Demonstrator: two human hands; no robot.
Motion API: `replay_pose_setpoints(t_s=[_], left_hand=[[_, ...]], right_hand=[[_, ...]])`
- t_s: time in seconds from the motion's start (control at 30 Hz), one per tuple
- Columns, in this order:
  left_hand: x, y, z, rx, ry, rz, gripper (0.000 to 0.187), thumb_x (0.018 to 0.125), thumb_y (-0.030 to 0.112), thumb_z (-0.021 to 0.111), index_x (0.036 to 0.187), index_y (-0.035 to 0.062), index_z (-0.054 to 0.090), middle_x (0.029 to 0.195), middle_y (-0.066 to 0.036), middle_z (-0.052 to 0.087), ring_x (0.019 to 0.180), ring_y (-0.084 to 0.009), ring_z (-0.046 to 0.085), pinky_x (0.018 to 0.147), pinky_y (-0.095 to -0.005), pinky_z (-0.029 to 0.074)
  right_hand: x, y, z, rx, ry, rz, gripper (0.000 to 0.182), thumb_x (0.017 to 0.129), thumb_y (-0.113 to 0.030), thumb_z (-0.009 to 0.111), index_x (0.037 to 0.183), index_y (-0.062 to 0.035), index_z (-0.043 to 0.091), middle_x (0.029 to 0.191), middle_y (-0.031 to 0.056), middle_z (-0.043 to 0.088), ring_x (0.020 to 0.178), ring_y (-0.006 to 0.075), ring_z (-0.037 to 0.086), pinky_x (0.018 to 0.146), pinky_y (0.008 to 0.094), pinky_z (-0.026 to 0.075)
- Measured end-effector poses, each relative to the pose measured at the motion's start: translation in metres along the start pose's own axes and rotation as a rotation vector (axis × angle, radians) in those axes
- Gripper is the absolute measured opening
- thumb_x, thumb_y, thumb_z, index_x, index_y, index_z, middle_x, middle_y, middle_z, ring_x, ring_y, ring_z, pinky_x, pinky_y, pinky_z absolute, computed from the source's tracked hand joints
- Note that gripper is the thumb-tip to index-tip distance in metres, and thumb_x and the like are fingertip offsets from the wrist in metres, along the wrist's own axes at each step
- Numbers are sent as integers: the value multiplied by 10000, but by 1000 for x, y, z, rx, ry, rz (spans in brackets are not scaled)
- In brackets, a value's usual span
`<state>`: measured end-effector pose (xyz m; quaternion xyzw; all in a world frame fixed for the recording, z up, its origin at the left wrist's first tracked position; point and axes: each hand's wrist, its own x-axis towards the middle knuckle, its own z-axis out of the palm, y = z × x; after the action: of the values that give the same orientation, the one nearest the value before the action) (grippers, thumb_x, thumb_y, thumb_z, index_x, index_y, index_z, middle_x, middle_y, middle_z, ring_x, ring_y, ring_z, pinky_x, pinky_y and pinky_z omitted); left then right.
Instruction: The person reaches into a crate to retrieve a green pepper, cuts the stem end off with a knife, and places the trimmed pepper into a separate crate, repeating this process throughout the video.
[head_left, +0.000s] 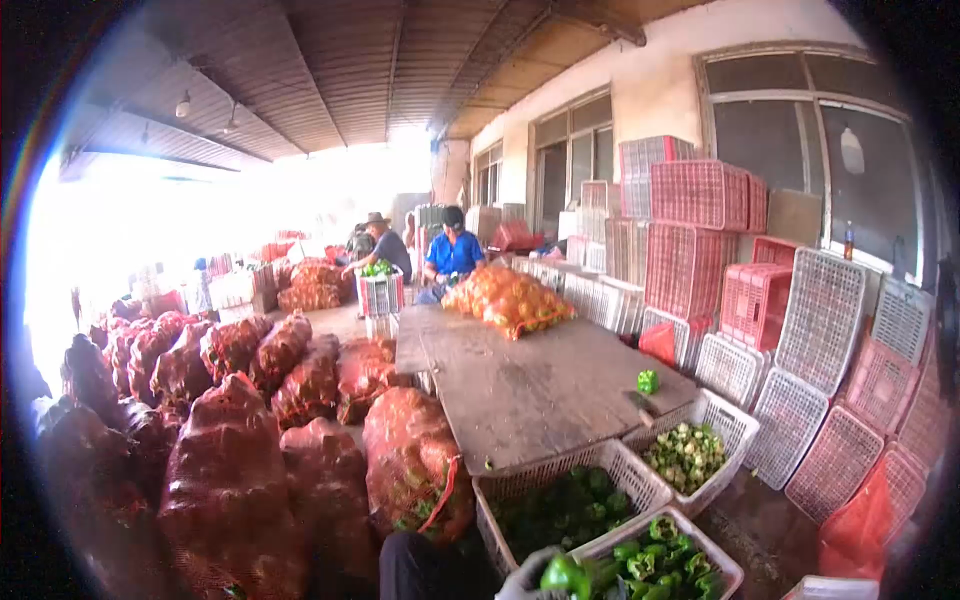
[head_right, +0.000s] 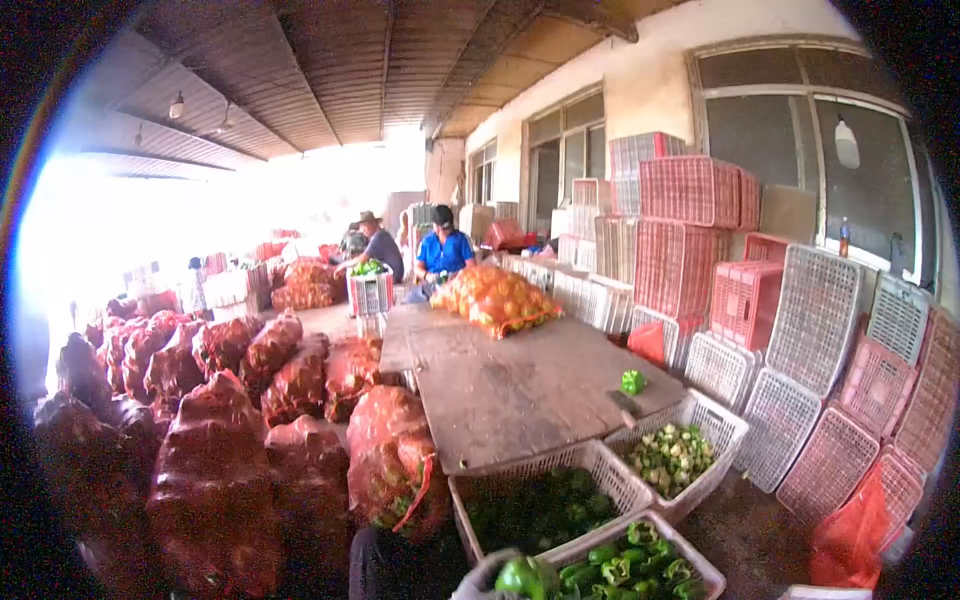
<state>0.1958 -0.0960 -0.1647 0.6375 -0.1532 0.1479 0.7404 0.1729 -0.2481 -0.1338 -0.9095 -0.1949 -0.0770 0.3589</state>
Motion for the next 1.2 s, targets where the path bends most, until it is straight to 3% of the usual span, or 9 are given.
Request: replay_pose_setpoints(t_s=[0.17,0.2,0.27,0.63,0.7,0.8,0.93,1.07,1.2], left_hand=[[-31,-52,11,55,-229,-203,642,900,216,638,1437,45,332,1422,-71,417,1332,-235,358,1110,-364,263],[-27,-20,26,-219,-251,-398,773,801,349,742,1373,21,339,1334,-123,445,1173,-215,501,990,-341,428],[-46,-54,30,440,-287,-136,825,759,300,782,1380,-2,330,1330,-182,454,1234,-281,460,1043,-386,383],[-11,-38,38,230,-559,-278,560,654,141,835,1119,9,553,1002,-73,626,930,-143,579,840,-306,474],[-16,-67,28,-595,-463,-835,729,633,195,818,1256,18,483,1151,-120,601,1030,-205,593,936,-352,463],[-15,-70,34,-306,-514,-779,679,805,365,689,1335,38,418,1214,-106,567,1069,-219,582,912,-353,489],[-10,-72,60,-763,34,-776,727,879,625,477,1354,79,410,1278,-94,521,1117,-236,550,876,-386,510],[-8,-74,45,-633,-118,-649,762,815,493,625,1390,59,373,1324,-80,488,1186,-239,504,983,-382,433],[0,-50,61,-510,-133,-527,842,680,128,736,1420,49,342,1346,-78,476,1203,-205,484,1042,-340,371]], right_hand=[[-9,33,11,103,-46,31,543,814,-277,675,1249,-27,465,1129,163,609,959,328,607,793,393,495],[-13,48,16,129,-58,28,559,810,-273,679,1261,-26,460,1138,165,607,968,329,606,803,392,495],[-32,83,25,195,-101,31,592,802,-266,688,1287,-25,448,1157,169,604,986,332,604,824,390,496],[-69,131,-5,694,-215,180,764,744,-211,783,1360,-35,367,1263,119,527,1160,264,503,1005,382,416],[-64,126,-34,1030,-294,387,682,774,-194,748,1343,-25,412,1251,111,548,1166,235,505,1003,377,419],[-68,136,-34,1011,-303,507,596,797,-144,684,1330,-7,455,1217,71,570,1076,147,539,943,315,451],[-67,147,-36,1111,57,598,604,783,-146,700,1320,-19,456,1175,55,585,1017,149,568,918,294,460],[-32,151,-58,-209,561,388,816,737,-146,754,1427,-49,329,1312,179,511,1153,306,550,953,335,460],[-43,267,3,-463,123,365,805,787,-302,719,1442,-89,302,1419,245,386,1178,394,516,991,401,432]])
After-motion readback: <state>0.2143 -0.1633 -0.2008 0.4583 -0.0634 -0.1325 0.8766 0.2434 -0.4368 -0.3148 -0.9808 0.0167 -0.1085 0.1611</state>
